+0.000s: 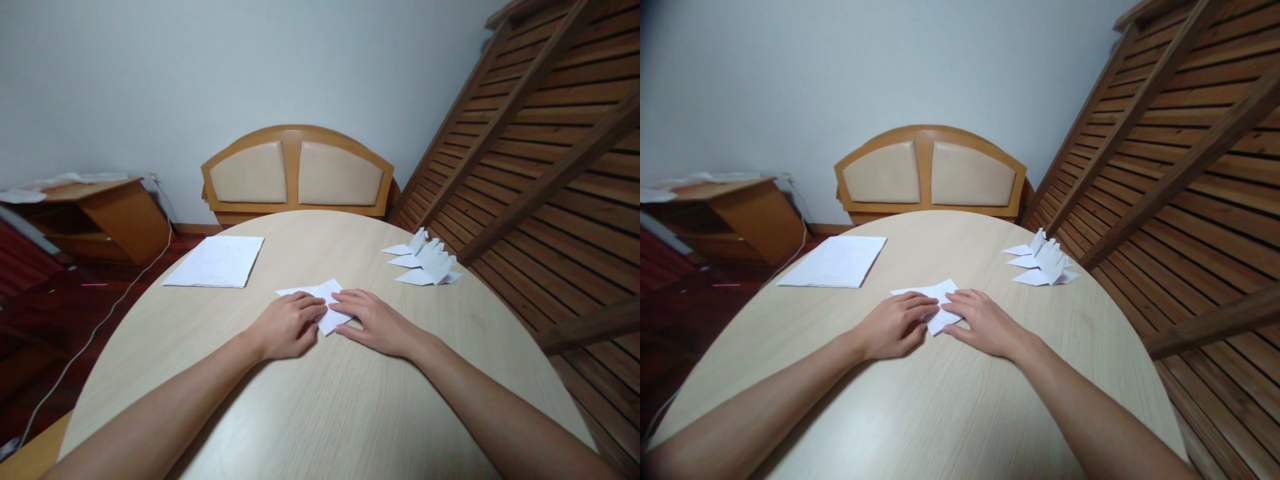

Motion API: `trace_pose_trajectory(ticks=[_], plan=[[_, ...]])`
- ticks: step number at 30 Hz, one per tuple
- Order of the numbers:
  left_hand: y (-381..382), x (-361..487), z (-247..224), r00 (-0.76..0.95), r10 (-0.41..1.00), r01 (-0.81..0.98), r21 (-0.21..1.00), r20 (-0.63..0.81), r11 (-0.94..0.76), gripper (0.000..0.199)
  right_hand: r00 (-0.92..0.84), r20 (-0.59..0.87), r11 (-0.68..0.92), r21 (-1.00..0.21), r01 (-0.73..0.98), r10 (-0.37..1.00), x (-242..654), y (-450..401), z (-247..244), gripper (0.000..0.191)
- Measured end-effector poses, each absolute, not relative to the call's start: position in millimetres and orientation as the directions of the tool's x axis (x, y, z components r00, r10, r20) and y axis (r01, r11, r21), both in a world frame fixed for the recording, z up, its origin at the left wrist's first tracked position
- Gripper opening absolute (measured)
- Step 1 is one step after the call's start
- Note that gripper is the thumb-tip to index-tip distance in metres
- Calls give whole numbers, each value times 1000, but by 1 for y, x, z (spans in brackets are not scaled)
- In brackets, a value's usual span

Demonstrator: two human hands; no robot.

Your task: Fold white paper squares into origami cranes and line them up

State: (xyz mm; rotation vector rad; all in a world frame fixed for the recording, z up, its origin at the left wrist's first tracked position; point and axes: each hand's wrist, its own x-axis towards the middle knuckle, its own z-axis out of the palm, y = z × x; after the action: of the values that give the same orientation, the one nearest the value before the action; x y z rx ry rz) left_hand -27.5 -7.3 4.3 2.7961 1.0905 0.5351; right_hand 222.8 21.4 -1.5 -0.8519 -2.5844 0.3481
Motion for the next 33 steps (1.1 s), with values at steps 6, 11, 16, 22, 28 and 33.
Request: trace_pose_trajectory(ticks=[6, 11, 16, 22, 28, 33], plan=[[-6, -29, 1, 665, 682, 633, 256, 303, -731, 32, -714, 313, 772, -374, 514, 627, 222, 23, -3, 27], [-5, -29, 0, 650, 691, 637, 270, 315, -722, 20, -700, 316, 763, -366, 533, 640, 220, 25, -5, 26], [-4, -27, -2, 618, 718, 654, 299, 319, -695, 20, -679, 330, 749, -401, 528, 656, 218, 22, -3, 28], [-4, -25, -1, 539, 772, 709, 312, 338, -632, 17, -693, 318, 756, -390, 526, 647, 217, 21, -2, 16], [-3, -25, -3, 474, 817, 771, 293, 329, -565, 11, -659, 339, 736, -408, 540, 671, 217, 26, -12, 24], [-3, -27, -6, 444, 828, 773, 322, 342, -547, 23, -664, 353, 747, -413, 521, 659, 217, 27, -12, 29]])
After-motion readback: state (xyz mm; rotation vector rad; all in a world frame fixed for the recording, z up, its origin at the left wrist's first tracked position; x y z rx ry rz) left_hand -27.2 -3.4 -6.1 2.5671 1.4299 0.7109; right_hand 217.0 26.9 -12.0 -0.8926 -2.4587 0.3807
